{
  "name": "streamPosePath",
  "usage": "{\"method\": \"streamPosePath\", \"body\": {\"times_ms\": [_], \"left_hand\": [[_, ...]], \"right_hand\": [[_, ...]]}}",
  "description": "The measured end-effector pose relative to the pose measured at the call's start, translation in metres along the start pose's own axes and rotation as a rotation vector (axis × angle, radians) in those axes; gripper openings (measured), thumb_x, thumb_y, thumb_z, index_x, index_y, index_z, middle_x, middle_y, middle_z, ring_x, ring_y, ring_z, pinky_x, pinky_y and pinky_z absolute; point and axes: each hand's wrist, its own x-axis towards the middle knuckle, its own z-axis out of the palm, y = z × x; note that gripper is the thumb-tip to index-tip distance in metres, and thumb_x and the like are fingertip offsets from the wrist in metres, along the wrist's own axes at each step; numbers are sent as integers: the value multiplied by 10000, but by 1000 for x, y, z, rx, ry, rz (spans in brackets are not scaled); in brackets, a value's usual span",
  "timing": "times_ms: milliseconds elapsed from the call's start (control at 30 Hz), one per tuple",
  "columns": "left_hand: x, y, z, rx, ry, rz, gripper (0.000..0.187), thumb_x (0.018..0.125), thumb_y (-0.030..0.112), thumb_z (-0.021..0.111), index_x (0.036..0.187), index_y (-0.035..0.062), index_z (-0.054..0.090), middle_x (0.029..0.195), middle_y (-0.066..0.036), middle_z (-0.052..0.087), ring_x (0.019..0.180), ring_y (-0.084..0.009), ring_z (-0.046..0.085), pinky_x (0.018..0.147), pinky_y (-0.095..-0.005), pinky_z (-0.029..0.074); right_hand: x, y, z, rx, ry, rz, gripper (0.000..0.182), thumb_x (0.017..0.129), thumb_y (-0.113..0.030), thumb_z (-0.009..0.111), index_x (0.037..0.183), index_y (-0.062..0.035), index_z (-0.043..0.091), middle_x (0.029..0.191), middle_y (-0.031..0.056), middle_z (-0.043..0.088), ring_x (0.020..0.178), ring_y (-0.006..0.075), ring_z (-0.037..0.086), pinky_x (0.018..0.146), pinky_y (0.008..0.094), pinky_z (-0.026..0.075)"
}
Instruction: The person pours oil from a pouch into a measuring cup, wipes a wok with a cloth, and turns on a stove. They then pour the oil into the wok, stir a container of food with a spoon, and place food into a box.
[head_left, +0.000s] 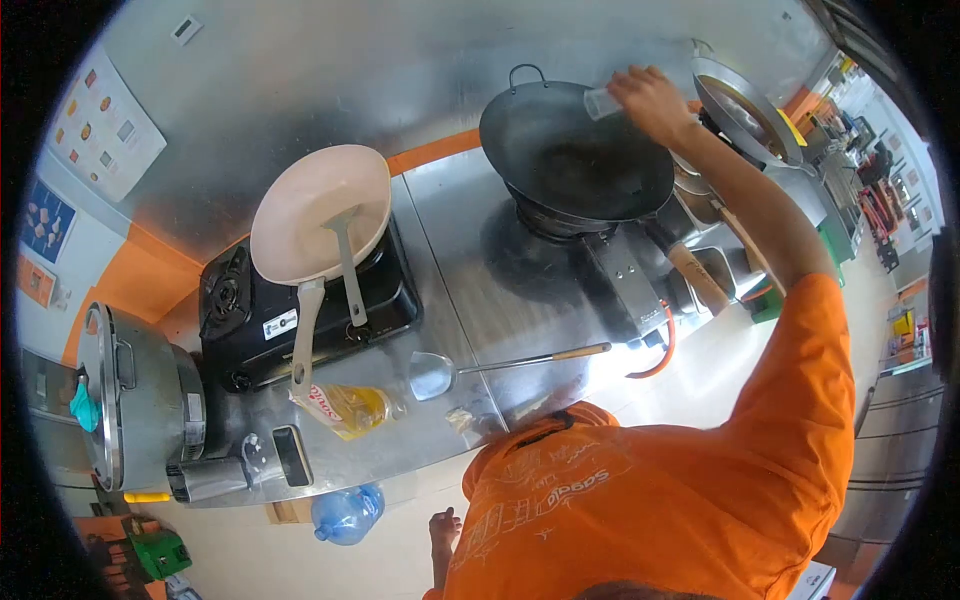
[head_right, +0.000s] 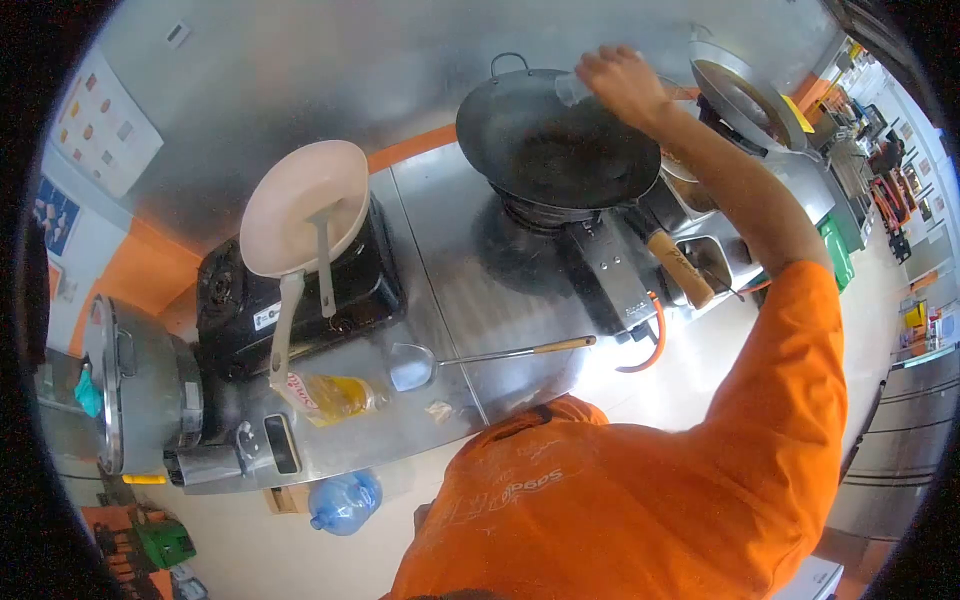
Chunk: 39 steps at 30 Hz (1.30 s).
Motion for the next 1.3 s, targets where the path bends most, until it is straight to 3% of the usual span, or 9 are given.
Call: {"method": "streamPosePath", "body": {"times_ms": [100, 433, 567, 667, 767, 833, 967, 1267, 1300], "left_hand": [[14, -25, 1, -448, 72, -50, 346, 902, 321, 644, 845, -17, 595, 672, -91, 619, 501, -156, 569, 425, -276, 434], [10, -18, -25, -335, -52, -10, 300, 913, 268, 637, 877, -24, 573, 662, -83, 602, 486, -149, 550, 408, -285, 412], [56, -75, -27, -490, -80, -117, 271, 918, 256, 626, 882, -3, 555, 658, -78, 598, 486, -153, 547, 412, -294, 413], [72, -97, -31, -738, -355, -162, 251, 918, 256, 612, 881, 17, 546, 655, -84, 597, 495, -169, 553, 423, -304, 419], [61, -65, -33, -575, -173, -73, 242, 917, 264, 594, 897, 28, 544, 665, -94, 608, 518, -183, 572, 443, -313, 442], [43, -37, -34, -219, -56, -76, 273, 913, 284, 595, 923, 14, 552, 690, -113, 631, 537, -196, 596, 447, -318, 457], [35, -22, -40, -63, -71, -89, 348, 904, 319, 614, 962, -20, 562, 736, -140, 661, 571, -208, 631, 451, -329, 479], [40, -1, -39, 69, -84, -175, 352, 909, 325, 615, 951, -22, 579, 711, -130, 664, 532, -217, 626, 448, -328, 484], [64, -43, -41, 213, -188, 206, 346, 911, 321, 615, 961, -20, 578, 707, -132, 665, 531, -216, 624, 446, -327, 479]], "right_hand": [[5, 0, -11, -38, 22, 3, 251, 760, -80, 610, 1011, -96, 613, 1026, 47, 601, 1002, 239, 581, 871, 380, 456], [-5, -2, -9, -4, 14, 94, 363, 727, -84, 664, 1087, -76, 616, 1115, 75, 600, 1091, 275, 558, 909, 389, 451], [-10, -5, -12, -62, 9, 22, 349, 722, -97, 680, 1064, -78, 619, 1094, 71, 604, 1070, 268, 564, 890, 387, 457], [-4, -8, -20, -92, -41, 196, 296, 744, -109, 657, 1037, -84, 618, 1067, 63, 607, 1039, 255, 574, 869, 381, 460], [-7, -14, -10, -110, -50, 10, 272, 748, -120, 658, 1015, -90, 619, 1045, 58, 608, 1009, 247, 584, 847, 382, 466], [-4, -12, -25, -101, -37, 235, 294, 736, -127, 677, 1022, -100, 619, 1045, 59, 608, 1001, 248, 589, 837, 390, 470], [-15, -15, 0, -107, -15, 99, 338, 716, -148, 711, 1039, -108, 615, 1043, 61, 608, 996, 250, 591, 820, 396, 475], [-4, -19, -20, -150, -65, 437, 301, 766, -157, 679, 1045, -85, 594, 1051, 79, 631, 1041, 287, 612, 822, 449, 497], [-1, -21, -27, -150, -66, 438, 301, 766, -157, 679, 1045, -85, 594, 1051, 79, 631, 1041, 287, 612, 822, 449, 497]]}}
